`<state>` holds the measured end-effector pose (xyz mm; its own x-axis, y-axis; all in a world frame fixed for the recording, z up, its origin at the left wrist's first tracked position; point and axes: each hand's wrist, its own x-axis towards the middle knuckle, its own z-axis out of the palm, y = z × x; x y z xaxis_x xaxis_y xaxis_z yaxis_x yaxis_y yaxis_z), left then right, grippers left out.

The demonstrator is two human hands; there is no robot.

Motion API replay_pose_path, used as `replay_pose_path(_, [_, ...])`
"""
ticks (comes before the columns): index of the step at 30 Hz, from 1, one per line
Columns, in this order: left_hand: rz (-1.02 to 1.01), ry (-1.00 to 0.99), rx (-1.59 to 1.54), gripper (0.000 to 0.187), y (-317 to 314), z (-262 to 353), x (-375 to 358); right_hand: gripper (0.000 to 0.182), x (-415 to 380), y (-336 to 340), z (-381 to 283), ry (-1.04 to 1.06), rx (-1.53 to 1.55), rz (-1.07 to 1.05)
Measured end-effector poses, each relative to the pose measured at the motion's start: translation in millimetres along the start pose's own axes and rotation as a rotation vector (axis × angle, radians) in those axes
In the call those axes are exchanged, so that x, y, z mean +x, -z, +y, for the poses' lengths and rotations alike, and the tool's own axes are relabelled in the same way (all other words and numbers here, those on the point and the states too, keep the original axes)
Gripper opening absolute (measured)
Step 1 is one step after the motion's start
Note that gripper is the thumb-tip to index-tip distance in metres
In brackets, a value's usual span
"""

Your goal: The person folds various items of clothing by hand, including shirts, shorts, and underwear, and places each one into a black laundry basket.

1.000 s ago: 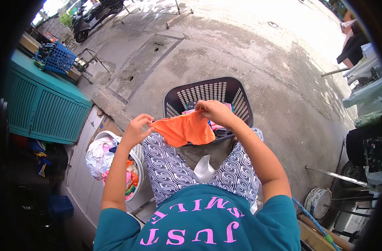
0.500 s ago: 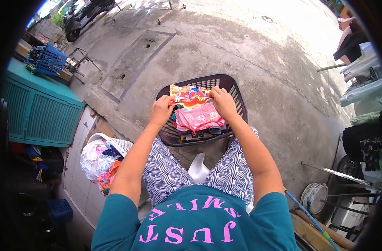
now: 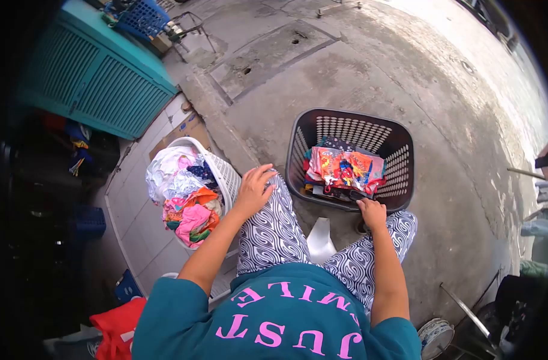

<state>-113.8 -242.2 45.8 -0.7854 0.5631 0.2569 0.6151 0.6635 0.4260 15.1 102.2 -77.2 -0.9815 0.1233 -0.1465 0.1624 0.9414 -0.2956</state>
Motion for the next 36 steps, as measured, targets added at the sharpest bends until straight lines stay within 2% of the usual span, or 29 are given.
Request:
replay_pose_path(1, [0.004,0.071,-0.038,0.035,10,-3,-12,0.033,1,9,-6,-0.058,0.004,-0.066])
replay_pose_path(5, [0.148,0.328,-0.29,0.043,9,-22,-66,0.033,5,1,4,-0.015,-0.054,-0.103])
replay_pose_path(7, [0.023,0.515,-0.294,0.042,11,-36,-87,0.033,4,2,7,0.025,-0.04,-0.106])
replay_pose_path(9, [0.012,0.554,-0.172,0.042,15,-63,-109,0.033,3,7,3,0.026,-0.026,-0.116])
replay_pose_path(11, [0.021,0.61,0.282,0.042,18,-97,-137,0.033,2,10,0,0.009,-0.012,-0.122])
replay_pose_path(13, [0.112,0.79,0.509,0.046,21,-123,-163,0.033,1,8,2,-0.017,0.035,-0.116])
replay_pose_path(15, [-0.004,0.966,0.541,0.041,37,-133,-180,0.032,1,5,6,0.001,0.006,-0.053])
replay_pose_path(18, [-0.021,0.911,0.39,0.031,57,-145,-182,0.022,10,14,3,-0.115,0.264,-0.119])
replay_pose_path(19, [-0.025,0.908,0.388,0.031,66,-149,-180,0.019,13,19,4,-0.096,0.348,-0.104])
replay_pose_path(21, [-0.047,0.796,0.19,0.023,95,-155,-172,0.019,21,26,7,-0.138,0.423,-0.057])
replay_pose_path(22, [-0.063,0.653,0.166,0.022,116,-153,-164,0.019,26,28,12,-0.171,0.515,-0.041])
replay_pose_path(23, [-0.067,0.643,0.169,0.022,132,-154,-161,0.018,28,35,10,-0.165,0.547,-0.006])
replay_pose_path(25, [-0.121,0.833,-0.507,0.019,165,-155,-155,0.018,37,40,13,-0.085,0.68,0.01])
replay_pose_path(27, [-0.106,0.926,-0.629,0.017,216,-117,-133,0.017,43,51,1,-0.081,0.808,0.041])
replay_pose_path(30, [-0.139,0.826,-0.662,0.016,258,-84,-117,0.021,53,94,-51,-0.058,0.847,-0.037])
replay_pose_path(32, [-0.175,0.798,-0.752,0.016,287,-37,-97,0.021,56,126,-103,0.063,1.076,-0.065])
replay_pose_path(33, [-0.18,0.793,-0.749,0.016,297,-25,-92,0.019,56,152,-133,0.133,1.055,-0.139])
replay_pose_path(35, [0.002,0.541,-0.936,0.015,314,-5,-85,0.018,56,180,-181,0.314,1.198,-0.209])
replay_pose_path(36, [-0.001,0.535,-0.932,0.015,322,9,-77,0.019,50,199,-207,0.359,1.228,-0.255])
